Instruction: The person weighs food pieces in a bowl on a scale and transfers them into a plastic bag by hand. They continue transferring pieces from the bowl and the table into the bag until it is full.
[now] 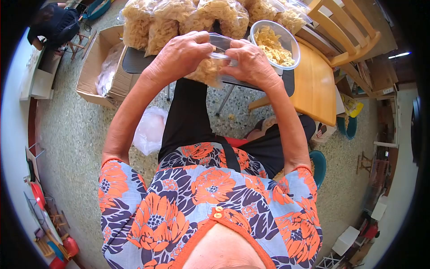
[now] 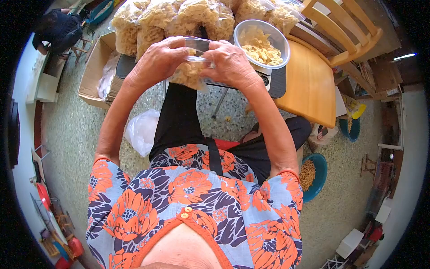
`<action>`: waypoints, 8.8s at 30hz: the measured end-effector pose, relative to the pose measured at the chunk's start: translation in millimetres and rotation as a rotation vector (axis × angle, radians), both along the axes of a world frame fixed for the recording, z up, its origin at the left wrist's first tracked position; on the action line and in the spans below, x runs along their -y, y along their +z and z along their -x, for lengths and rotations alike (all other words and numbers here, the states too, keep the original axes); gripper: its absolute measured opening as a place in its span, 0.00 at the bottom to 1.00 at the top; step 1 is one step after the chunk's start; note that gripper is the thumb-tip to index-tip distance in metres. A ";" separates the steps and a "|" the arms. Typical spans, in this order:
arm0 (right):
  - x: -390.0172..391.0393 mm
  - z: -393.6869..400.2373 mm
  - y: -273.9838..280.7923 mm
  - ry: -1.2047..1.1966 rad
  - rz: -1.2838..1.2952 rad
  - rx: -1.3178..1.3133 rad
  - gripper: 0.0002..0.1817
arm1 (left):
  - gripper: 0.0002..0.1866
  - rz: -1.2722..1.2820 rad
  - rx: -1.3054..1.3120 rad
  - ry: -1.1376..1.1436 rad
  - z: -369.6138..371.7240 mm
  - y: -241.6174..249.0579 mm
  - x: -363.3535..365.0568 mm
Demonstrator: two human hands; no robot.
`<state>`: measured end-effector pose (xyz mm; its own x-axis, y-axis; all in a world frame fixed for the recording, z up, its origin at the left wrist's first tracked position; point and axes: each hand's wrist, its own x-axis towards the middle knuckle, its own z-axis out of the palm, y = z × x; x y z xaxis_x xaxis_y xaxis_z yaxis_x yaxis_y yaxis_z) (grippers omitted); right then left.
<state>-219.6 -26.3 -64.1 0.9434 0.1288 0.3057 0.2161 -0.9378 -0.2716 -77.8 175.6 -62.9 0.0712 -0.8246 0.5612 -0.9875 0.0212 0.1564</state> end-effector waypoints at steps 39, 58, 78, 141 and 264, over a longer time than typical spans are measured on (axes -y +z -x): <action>-11.7 8.5 3.5 0.073 -0.339 0.199 0.12 | 0.07 0.004 -0.256 -0.274 -13.5 24.1 9.5; 5.8 20.5 26.3 0.111 -0.377 -0.200 0.19 | 0.08 0.043 -0.312 -0.303 4.5 27.3 6.4; 11.2 4.1 5.4 -0.005 -0.161 0.213 0.09 | 0.13 -0.145 -0.067 0.013 3.5 -1.9 13.0; -29.4 31.6 18.7 -0.149 -0.294 0.488 0.07 | 0.05 0.162 -0.598 0.143 55.2 34.9 7.4; -12.4 13.0 26.4 -0.225 -0.605 0.296 0.06 | 0.07 0.254 -0.371 0.096 56.7 10.5 16.7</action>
<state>-232.6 -13.9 -37.7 0.7933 -0.3327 0.5099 0.1802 -0.6717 -0.7185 -134.5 158.8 -52.5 0.3746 -0.6437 0.6673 -0.8653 0.0160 0.5011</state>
